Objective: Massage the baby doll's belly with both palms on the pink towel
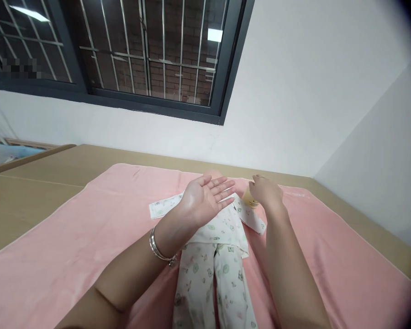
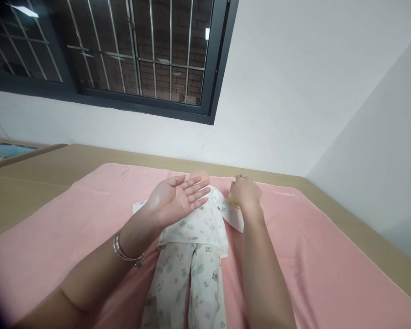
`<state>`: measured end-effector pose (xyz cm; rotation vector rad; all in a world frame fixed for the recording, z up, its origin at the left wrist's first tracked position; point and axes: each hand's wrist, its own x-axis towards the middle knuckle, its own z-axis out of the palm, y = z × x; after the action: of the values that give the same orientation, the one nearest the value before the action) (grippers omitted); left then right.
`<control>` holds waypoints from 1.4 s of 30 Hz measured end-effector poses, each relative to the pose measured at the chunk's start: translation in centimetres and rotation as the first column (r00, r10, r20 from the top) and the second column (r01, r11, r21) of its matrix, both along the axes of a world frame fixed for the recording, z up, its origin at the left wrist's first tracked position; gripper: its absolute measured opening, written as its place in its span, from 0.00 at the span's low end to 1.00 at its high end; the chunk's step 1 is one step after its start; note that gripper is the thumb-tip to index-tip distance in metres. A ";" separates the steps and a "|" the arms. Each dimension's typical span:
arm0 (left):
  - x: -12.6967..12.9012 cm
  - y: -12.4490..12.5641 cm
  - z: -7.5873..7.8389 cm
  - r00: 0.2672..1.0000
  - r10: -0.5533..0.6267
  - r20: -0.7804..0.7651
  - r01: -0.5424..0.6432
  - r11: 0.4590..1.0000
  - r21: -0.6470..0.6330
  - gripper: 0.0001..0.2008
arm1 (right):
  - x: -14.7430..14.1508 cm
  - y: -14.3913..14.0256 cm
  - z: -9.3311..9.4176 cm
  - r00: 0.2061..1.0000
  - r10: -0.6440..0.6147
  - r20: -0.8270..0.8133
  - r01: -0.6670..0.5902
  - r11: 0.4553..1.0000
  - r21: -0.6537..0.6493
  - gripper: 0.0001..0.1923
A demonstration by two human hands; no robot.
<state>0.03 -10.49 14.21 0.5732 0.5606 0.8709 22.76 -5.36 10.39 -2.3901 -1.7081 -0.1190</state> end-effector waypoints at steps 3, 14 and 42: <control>-1.2 -0.4 0.3 0.992 0.043 -0.116 -0.024 0.987 0.157 0.22 | 0.4 -0.1 -0.1 0.998 0.022 -0.059 -0.022 1.000 -0.002 0.21; -1.6 -2.5 1.2 0.991 0.020 -0.132 -0.024 0.999 -0.033 0.30 | -5.2 -3.4 1.5 0.819 0.398 -0.413 -0.256 0.898 0.359 0.26; -2.8 -5.5 1.7 0.985 -0.140 0.098 0.117 0.971 0.209 0.23 | -13.0 -10.5 0.5 0.519 0.820 0.241 -0.763 0.318 0.563 0.34</control>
<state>-2.73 -15.99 15.89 0.7332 0.3305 0.8362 9.72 -15.91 10.87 -0.8727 -2.1542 -0.3378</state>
